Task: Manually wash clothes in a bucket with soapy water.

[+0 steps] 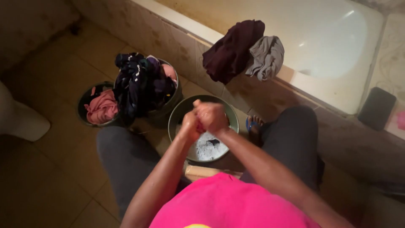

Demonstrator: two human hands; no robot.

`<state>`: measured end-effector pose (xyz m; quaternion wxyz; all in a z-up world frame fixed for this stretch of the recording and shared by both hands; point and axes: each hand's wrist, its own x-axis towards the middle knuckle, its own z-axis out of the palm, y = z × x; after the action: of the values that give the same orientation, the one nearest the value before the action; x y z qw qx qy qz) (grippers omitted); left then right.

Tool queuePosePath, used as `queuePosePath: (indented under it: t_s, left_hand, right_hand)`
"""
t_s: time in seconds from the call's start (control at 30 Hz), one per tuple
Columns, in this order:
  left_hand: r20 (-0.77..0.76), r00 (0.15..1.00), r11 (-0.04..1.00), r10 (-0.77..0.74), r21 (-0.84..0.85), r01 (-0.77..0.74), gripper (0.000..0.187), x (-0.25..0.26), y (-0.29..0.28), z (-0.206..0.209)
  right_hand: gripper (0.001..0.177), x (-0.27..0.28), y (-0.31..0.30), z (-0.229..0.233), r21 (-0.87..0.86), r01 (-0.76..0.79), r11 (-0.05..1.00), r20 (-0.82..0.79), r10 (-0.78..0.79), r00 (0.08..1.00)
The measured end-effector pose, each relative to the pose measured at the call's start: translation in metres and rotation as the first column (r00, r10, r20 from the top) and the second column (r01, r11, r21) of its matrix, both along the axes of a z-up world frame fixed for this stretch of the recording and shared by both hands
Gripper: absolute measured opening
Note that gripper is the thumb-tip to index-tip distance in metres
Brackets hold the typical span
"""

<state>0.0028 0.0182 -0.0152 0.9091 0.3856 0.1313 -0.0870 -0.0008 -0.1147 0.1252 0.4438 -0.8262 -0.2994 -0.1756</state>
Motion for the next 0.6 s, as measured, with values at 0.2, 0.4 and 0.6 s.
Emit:
queuePosePath:
  t_s: [0.2, 0.4, 0.6]
  left_hand:
    - [0.191, 0.980, 0.791, 0.061, 0.590, -0.164, 0.040, -0.001, -0.004, 0.093]
    - [0.311, 0.944, 0.576, 0.109, 0.754, -0.315, 0.052, -0.001, 0.006, 0.115]
    - [0.227, 0.966, 0.741, 0.120, 0.628, -0.240, 0.054, -0.006, -0.004, 0.106]
  right_hand:
    - [0.046, 0.047, -0.020, -0.079, 0.278, 0.058, 0.959, -0.438, 0.072, 0.896]
    - [0.047, 0.012, -0.003, -0.003, 0.126, -0.007, 0.992, -0.468, 0.066, 0.881]
    - [0.044, 0.008, -0.002, 0.003, 0.217, 0.040, 0.975, -0.423, 0.057, 0.904]
